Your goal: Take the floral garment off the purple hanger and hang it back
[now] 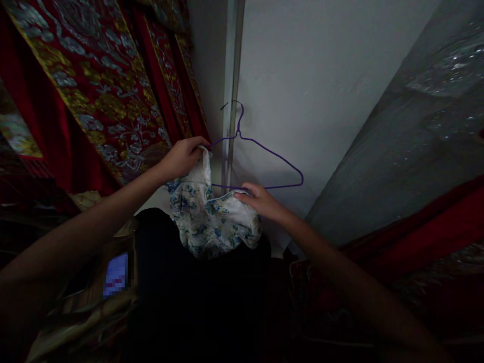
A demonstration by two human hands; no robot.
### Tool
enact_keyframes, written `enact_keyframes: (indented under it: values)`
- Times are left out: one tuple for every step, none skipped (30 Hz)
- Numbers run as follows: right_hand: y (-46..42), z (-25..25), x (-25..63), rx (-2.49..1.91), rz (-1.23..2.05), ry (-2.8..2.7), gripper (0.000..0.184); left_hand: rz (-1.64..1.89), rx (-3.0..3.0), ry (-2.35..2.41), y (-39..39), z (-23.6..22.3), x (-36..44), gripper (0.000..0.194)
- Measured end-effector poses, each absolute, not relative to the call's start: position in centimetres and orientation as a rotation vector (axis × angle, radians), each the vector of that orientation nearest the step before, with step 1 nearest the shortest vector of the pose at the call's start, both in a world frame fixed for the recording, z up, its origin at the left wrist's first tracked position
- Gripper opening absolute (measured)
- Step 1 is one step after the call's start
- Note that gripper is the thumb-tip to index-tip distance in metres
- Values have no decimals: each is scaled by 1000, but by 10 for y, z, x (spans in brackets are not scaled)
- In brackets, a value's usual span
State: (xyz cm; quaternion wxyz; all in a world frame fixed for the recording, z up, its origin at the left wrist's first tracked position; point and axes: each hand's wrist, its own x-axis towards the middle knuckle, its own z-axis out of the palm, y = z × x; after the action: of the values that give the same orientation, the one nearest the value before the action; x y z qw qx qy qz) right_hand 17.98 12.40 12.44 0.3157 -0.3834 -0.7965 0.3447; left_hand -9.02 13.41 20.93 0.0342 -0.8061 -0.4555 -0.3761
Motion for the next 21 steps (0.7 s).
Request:
enact_keyframes:
  values:
    - [120, 128, 182, -1003, 933, -2086, 42, -1118, -2485, -1392, 136, 210, -89, 41]
    - [115, 131, 184, -988, 955, -2081, 43, -1070, -2489, -1383, 139, 210, -91, 42]
    - [109, 134, 188, -973, 970, -2074, 49, -1017, -2494, -1378, 142, 210, -94, 43]
    - [103, 138, 192, -963, 967, -2059, 58, -960, -2496, -1376, 146, 211, -99, 43]
    - [97, 141, 196, -966, 944, -2035, 70, -906, -2489, -1377, 151, 212, -105, 43]
    - [92, 144, 201, -985, 895, -2002, 80, -854, -2478, -1377, 156, 213, -111, 44]
    - [88, 147, 206, -1014, 823, -1962, 87, -804, -2466, -1376, 161, 216, -116, 44]
    - [85, 149, 211, -1048, 737, -1920, 90, -754, -2456, -1372, 165, 218, -121, 45]
    - [84, 152, 217, -1082, 638, -1878, 93, -708, -2451, -1366, 169, 221, -124, 45]
    - [86, 155, 223, -1119, 538, -1839, 96, -668, -2456, -1357, 172, 224, -126, 46]
    - [89, 158, 229, -1163, 445, -1795, 99, -631, -2475, -1339, 174, 226, -128, 45]
    - [93, 160, 236, -1211, 370, -1751, 101, -602, -2504, -1312, 174, 228, -129, 45]
    - [98, 163, 243, -1257, 328, -1720, 99, -586, -2534, -1277, 174, 229, -129, 45]
    - [103, 166, 249, -1298, 328, -1710, 93, -582, -2558, -1240, 172, 230, -129, 44]
    - [107, 169, 256, -1323, 370, -1724, 83, -590, -2574, -1210, 170, 230, -130, 43]
    - [109, 172, 262, -1327, 446, -1759, 70, -609, -2580, -1191, 168, 230, -132, 41]
    - [110, 177, 268, -1312, 547, -1807, 58, -638, -2578, -1181, 166, 229, -134, 40]
    - [109, 182, 273, -1285, 661, -1860, 47, -677, -2570, -1176, 165, 228, -137, 39]
    - [108, 188, 277, -1257, 782, -1906, 41, -722, -2564, -1174, 165, 227, -140, 37]
    - [106, 195, 280, -1235, 899, -1934, 37, -781, -2560, -1186, 166, 225, -144, 34]
    - [104, 202, 282, -1220, 1009, -1946, 35, -858, -2560, -1218, 167, 224, -148, 32]
